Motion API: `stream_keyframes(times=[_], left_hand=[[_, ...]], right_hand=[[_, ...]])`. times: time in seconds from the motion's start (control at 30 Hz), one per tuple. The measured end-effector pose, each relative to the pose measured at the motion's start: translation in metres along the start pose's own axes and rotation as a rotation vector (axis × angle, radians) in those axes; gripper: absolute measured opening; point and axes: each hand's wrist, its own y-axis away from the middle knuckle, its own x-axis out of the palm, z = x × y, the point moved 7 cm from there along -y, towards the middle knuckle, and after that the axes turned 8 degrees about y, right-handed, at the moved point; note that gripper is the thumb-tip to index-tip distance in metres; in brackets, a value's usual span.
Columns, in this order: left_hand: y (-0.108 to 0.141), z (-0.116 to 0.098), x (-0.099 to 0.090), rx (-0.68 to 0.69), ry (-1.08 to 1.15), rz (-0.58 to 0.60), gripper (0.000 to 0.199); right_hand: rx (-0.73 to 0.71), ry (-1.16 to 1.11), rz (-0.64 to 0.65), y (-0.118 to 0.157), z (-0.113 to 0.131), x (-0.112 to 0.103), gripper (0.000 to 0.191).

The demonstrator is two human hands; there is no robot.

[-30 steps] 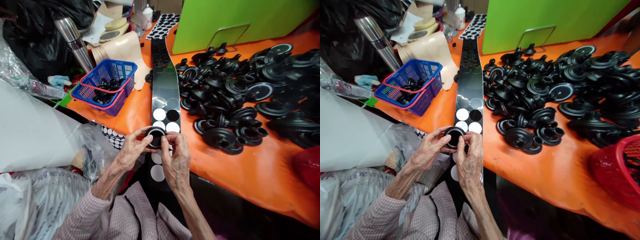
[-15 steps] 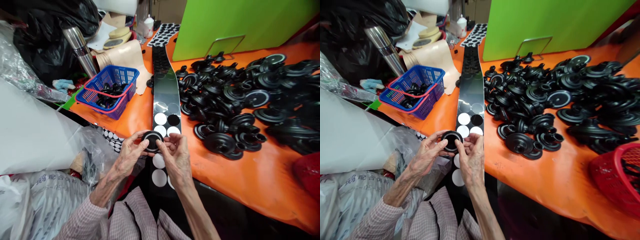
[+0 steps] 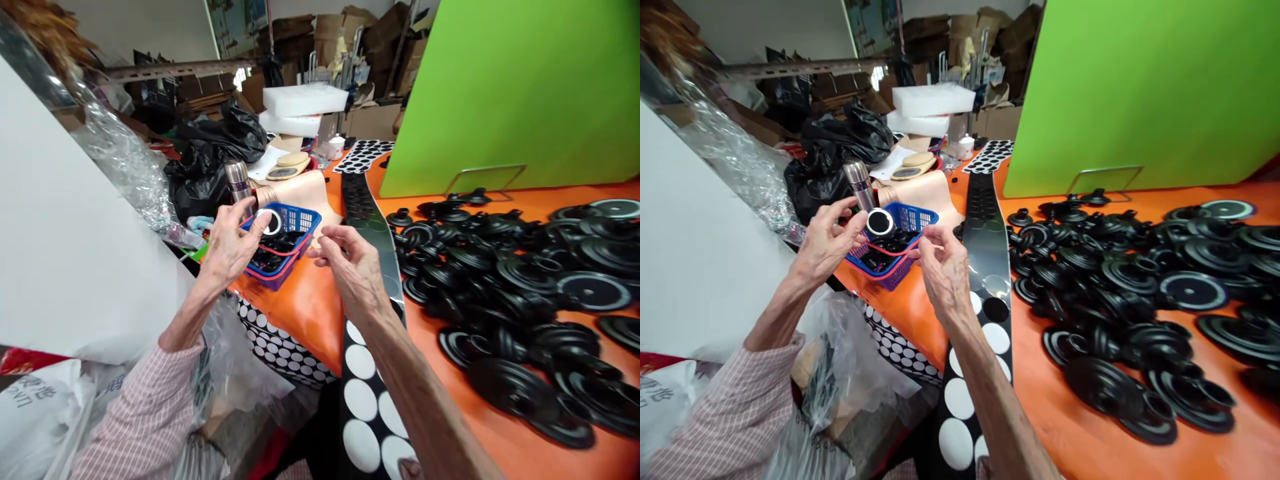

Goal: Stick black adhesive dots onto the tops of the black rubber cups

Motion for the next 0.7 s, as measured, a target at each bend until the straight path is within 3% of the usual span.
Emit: stream_keyframes(times=[0.07, 0.13, 0.17, 0.23, 0.3, 0.4, 0.5, 0.6, 0.7], left_hand=[[0.02, 0.021, 0.015, -0.048, -0.039, 0.108, 0.033], [0.051, 0.063, 0.044, -0.259, 0.026, 0.29, 0.034], [0.065, 0.083, 0.057, -0.354, 0.05, 0.329, 0.039], [0.086, 0.116, 0.084, -0.532, 0.127, 0.344, 0.051], [0.094, 0.137, 0.108, -0.672, 0.25, 0.306, 0.059], [0.094, 0.145, 0.14, -0.804, 0.466, 0.335, 0.051], [0.097, 0.147, 0.156, -0.879, 0.529, 0.413, 0.042], [0.098, 0.149, 0.157, -0.813, 0.508, 0.415, 0.038], [0.097, 0.146, 0.155, -0.708, 0.504, 0.41, 0.034]], right_hand=[[-0.052, 0.345, -0.214, 0.016, -0.018, -0.042, 0.019], [-0.007, 0.604, -0.425, 0.045, -0.043, -0.088, 0.021], [0.057, 0.65, -0.474, 0.059, -0.058, -0.106, 0.025], [0.177, 0.631, -0.447, 0.08, -0.084, -0.128, 0.034], [0.238, 0.531, -0.354, 0.092, -0.1, -0.131, 0.037], [0.259, 0.365, -0.267, 0.098, -0.103, -0.12, 0.034], [0.14, 0.483, -0.275, 0.099, -0.087, -0.11, 0.028], [-0.083, 0.738, -0.32, 0.099, -0.067, -0.104, 0.029], [-0.162, 0.826, -0.299, 0.096, -0.061, -0.101, 0.03]])
